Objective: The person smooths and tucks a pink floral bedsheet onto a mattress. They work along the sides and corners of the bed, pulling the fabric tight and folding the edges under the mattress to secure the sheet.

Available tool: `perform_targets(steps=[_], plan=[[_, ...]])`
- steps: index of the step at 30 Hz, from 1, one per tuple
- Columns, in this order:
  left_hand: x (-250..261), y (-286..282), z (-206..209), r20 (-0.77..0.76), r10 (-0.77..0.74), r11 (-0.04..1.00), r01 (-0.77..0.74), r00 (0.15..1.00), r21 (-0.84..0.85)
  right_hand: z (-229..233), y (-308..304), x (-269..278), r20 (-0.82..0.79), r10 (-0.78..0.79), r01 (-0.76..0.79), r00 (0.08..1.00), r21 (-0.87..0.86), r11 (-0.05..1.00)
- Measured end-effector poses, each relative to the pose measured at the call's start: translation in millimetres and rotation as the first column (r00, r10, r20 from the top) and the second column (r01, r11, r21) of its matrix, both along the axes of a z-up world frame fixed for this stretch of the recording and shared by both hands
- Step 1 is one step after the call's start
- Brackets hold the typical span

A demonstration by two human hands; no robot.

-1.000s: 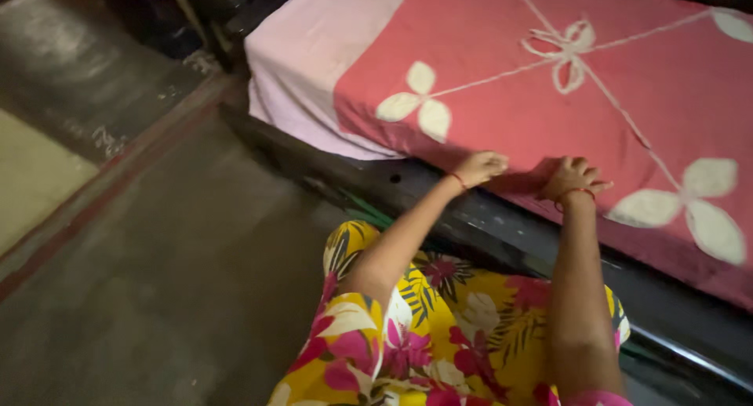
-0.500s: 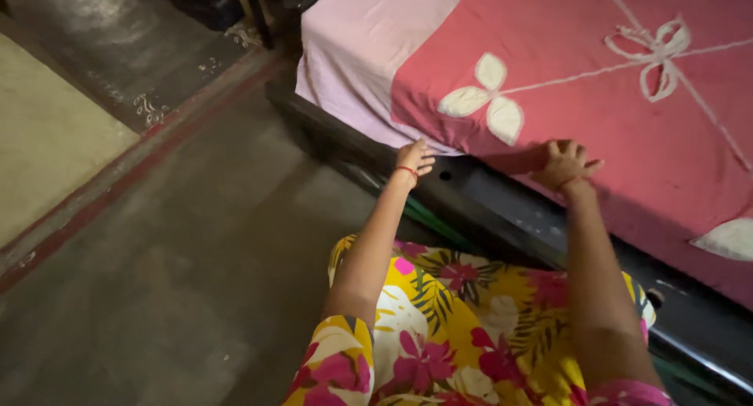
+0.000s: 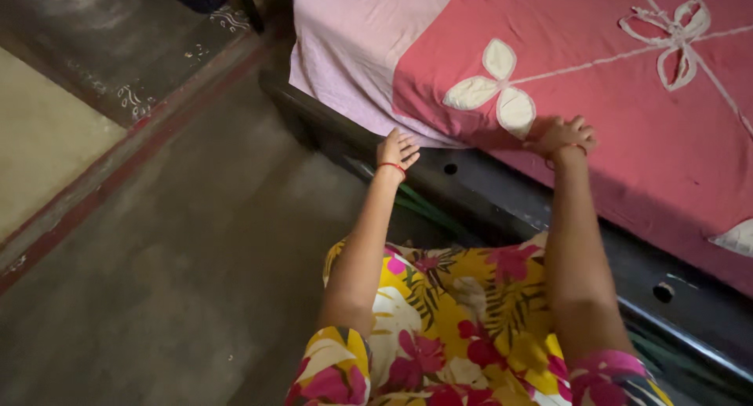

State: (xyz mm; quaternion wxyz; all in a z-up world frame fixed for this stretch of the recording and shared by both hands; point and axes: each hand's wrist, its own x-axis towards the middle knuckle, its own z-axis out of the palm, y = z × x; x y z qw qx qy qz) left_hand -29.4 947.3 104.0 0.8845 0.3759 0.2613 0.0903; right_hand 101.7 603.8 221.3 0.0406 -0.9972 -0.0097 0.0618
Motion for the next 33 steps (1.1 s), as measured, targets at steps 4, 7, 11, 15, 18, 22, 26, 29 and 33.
perform_targets(steps=[4,7,11,15,18,22,26,29,33], plan=[[0,16,-3,-0.038,0.035,0.998,-0.037,0.999,-0.060,6,26,15,-0.143,0.024,-0.033,0.989,-0.055,0.998],[2,19,-8,-0.004,0.034,0.995,-0.034,0.999,-0.090,20,39,11,-0.142,-0.060,0.056,0.988,-0.034,0.998],[22,8,-8,0.080,0.028,0.987,-0.015,0.996,-0.158,30,43,5,-0.128,-0.026,0.019,0.991,-0.055,0.998],[64,-26,-5,0.004,0.077,0.980,-0.075,0.997,-0.182,29,30,-1,-0.085,0.056,-0.060,0.995,-0.036,0.998],[92,-47,-5,-0.085,0.109,0.968,-0.125,0.990,-0.219,14,18,2,-0.006,0.113,-0.113,0.994,0.008,0.994],[124,-62,-4,-0.136,0.154,0.951,-0.184,0.979,-0.248,-10,4,8,0.211,0.176,-0.184,0.962,0.016,0.983],[145,-58,-5,-0.159,0.149,0.917,-0.196,0.976,-0.346,2,15,-3,0.191,0.133,-0.137,0.972,0.006,0.991],[149,-54,-18,-0.198,0.109,0.935,-0.168,0.974,-0.311,-8,27,-10,0.376,0.182,-0.217,0.908,0.053,0.975],[160,-47,-31,-0.148,0.102,0.928,-0.148,0.984,-0.343,-52,67,9,0.096,0.566,-0.571,0.819,0.241,0.785]])
